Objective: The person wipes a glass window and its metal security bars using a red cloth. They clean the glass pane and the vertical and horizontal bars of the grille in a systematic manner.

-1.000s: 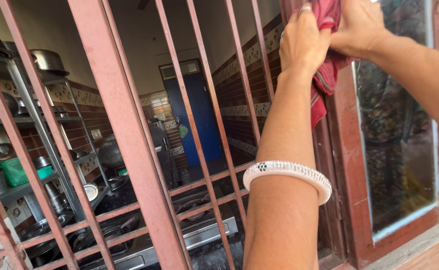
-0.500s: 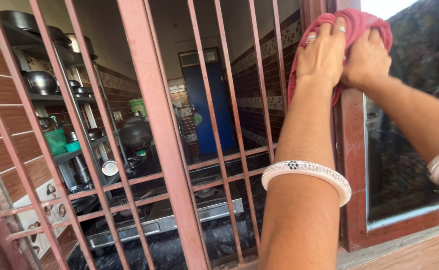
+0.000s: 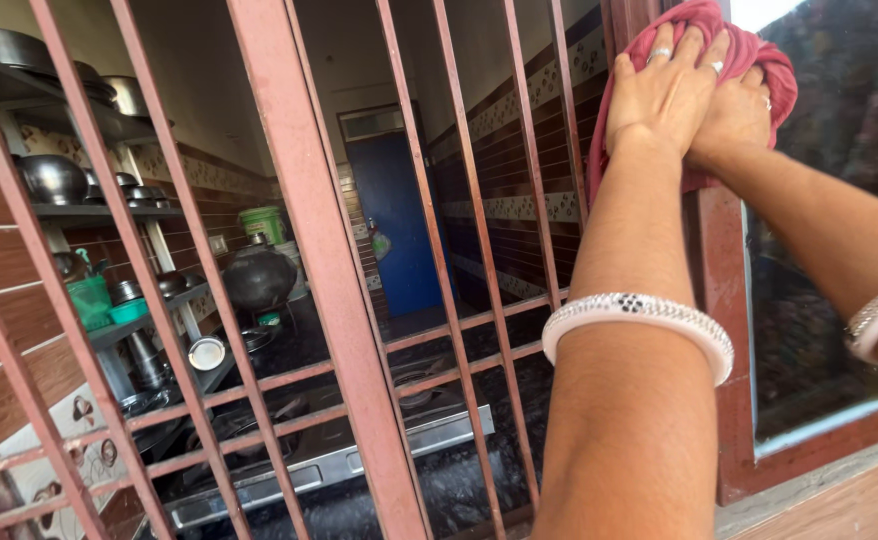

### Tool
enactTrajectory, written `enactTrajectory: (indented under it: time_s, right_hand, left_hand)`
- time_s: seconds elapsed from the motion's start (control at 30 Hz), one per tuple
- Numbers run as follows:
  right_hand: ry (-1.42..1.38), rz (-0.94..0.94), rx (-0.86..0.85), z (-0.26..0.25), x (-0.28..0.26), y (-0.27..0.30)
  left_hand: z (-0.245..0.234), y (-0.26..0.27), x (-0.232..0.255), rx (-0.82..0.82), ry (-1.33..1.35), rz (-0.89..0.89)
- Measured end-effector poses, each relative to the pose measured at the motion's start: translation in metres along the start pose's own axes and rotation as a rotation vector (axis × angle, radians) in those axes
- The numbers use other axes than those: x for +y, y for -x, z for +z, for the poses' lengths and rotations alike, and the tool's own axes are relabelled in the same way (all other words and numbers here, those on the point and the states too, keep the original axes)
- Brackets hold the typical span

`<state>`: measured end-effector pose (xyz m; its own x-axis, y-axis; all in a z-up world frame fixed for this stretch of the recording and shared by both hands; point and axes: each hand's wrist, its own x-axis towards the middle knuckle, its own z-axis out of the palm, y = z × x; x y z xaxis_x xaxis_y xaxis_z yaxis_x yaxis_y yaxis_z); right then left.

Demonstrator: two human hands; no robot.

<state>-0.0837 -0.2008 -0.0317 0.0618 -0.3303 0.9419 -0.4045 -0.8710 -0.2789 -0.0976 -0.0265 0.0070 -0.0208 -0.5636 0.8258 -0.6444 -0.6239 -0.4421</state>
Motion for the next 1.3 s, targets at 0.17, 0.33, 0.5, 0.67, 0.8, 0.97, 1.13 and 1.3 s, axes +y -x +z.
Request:
enactTrajectory:
  time_s: [0.17, 0.33, 0.5, 0.67, 0.8, 0.97, 1.13, 1.3]
  right_hand:
    - [-0.034, 0.052, -0.147, -0.017, 0.000, -0.003]
    - [-0.048, -0.031, -0.117, -0.027, -0.002, 0.000]
    - [-0.031, -0.099, -0.136, -0.028, 0.005, -0.007]
    - [0.009, -0.128, -0.133, -0.029, 0.008, -0.013]
    - [0.067, -0.029, -0.224, -0.039, 0.002, -0.013]
    - [0.082, -0.046, -0.200, -0.048, -0.004, -0.012]
    - [0.078, -0.010, -0.286, -0.049, -0.003, -0.010]
    - [0.052, -0.048, -0.224, -0.046, -0.001, 0.009]
  left_hand:
    - [-0.003, -0.011, -0.002, -0.047, 0.042, 0.029]
    - [0.006, -0.009, -0.003, 0.049, 0.100, 0.028]
    - [0.007, -0.013, -0.001, 0.044, 0.138, 0.036]
    - [0.016, -0.015, 0.002, 0.138, 0.170, 0.005]
    - [0.016, -0.018, 0.003, 0.129, 0.173, -0.006]
    - [0.012, -0.013, 0.002, 0.093, 0.207, -0.012]
    - [0.009, -0.009, 0.005, 0.062, 0.211, -0.037]
    - [0.008, 0.004, 0.006, 0.027, 0.200, -0.037]
